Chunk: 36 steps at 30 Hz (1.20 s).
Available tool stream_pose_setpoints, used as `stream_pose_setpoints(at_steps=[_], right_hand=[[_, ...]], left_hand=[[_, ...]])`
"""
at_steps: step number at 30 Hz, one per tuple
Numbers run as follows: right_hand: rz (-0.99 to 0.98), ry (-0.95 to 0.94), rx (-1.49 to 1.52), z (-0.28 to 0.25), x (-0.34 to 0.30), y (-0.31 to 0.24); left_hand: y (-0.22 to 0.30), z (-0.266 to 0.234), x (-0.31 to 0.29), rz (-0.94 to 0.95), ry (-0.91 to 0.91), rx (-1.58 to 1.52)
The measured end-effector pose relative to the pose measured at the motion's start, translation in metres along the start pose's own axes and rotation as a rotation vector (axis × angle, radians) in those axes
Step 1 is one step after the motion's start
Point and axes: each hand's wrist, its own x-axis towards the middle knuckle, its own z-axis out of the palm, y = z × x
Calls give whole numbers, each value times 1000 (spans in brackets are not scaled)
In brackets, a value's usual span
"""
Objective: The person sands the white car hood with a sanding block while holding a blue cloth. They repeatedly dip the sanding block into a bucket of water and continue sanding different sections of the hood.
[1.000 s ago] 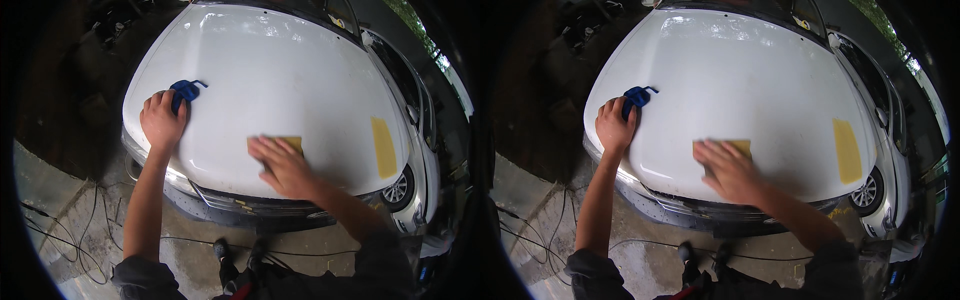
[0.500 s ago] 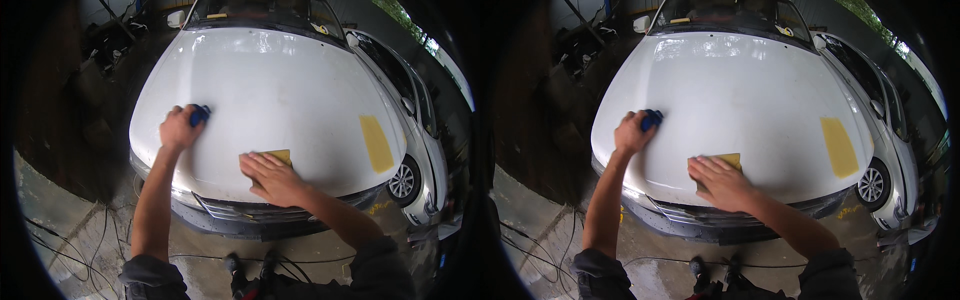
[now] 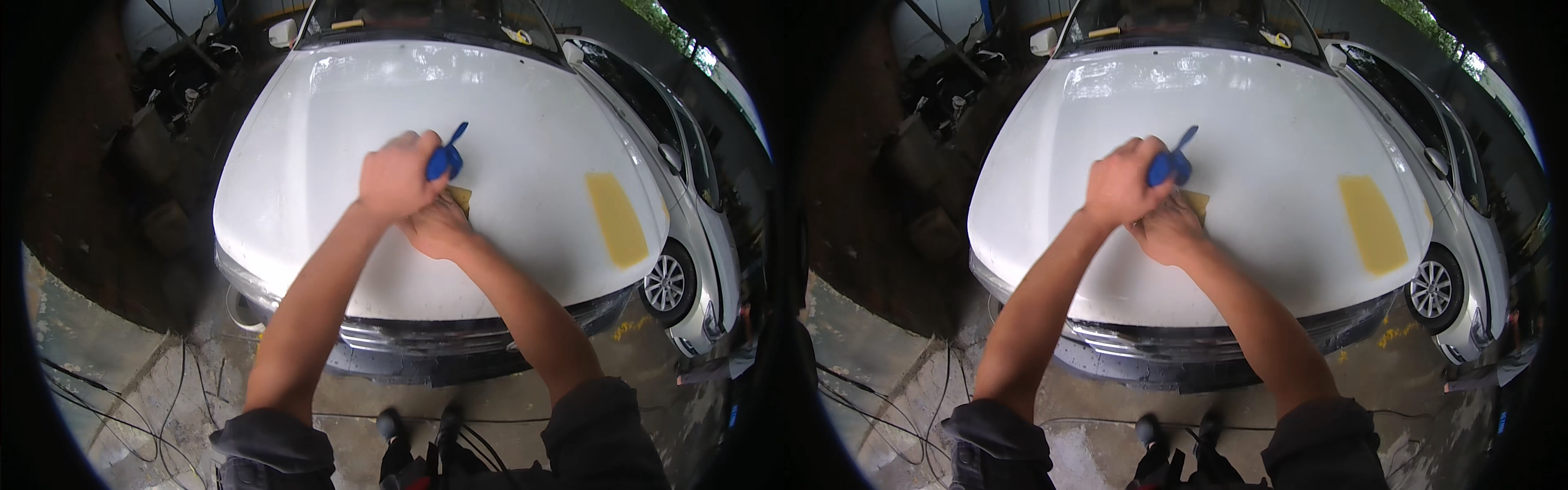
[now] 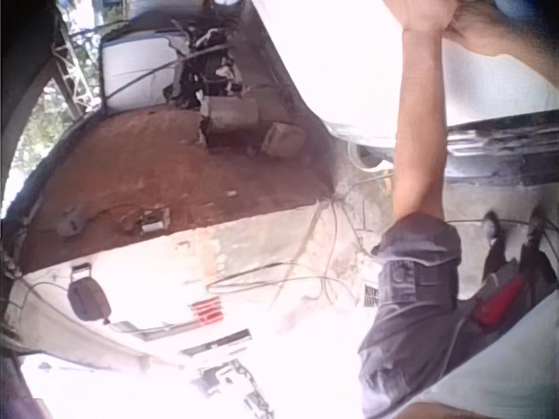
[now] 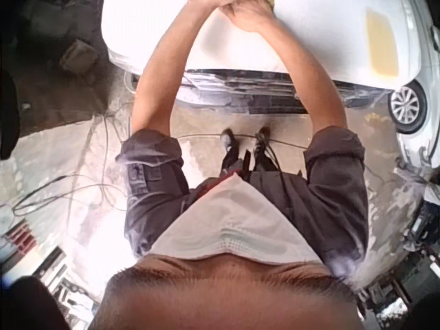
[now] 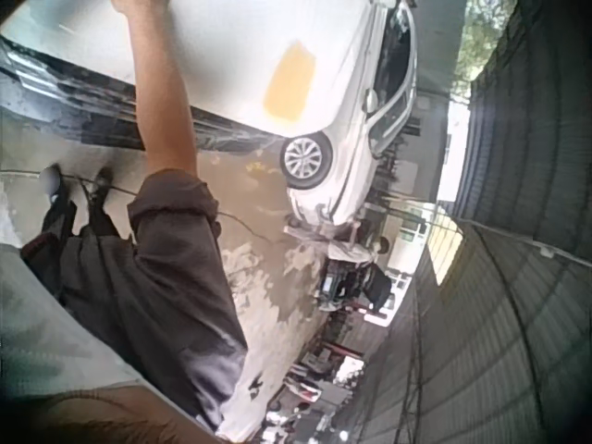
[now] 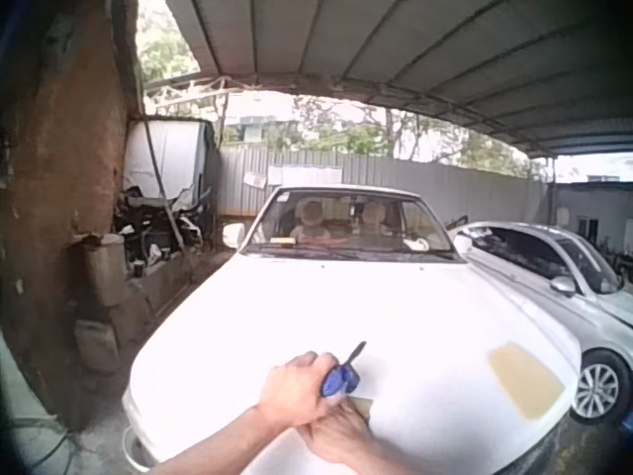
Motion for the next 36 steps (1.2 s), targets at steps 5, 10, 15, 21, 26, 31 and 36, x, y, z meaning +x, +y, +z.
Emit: stream_pose_setpoints(at_steps=[5, 10, 15, 21, 26, 31, 36], right_hand=[[-270, 34, -118, 31, -76, -25], [-45, -9, -124, -1, 10, 10], [-231, -83, -93, 31, -54, -18], [-61, 150, -100, 13, 36, 42], [-223, -22, -28, 22, -41, -6], [-143, 218, -20, 11, 31, 57], [-293, 123, 49, 27, -35, 4]], left_hand=[[-113, -52, -67, -299, 126, 201], [-152, -40, -124, -406, 269, 505], [-158, -50, -142, -505, 221, 533], [-149, -37, -121, -405, 319, 497], [-163, -53, -143, -477, 265, 537], [-152, -40, -126, -434, 299, 487], [-164, -54, -143, -487, 257, 524]])
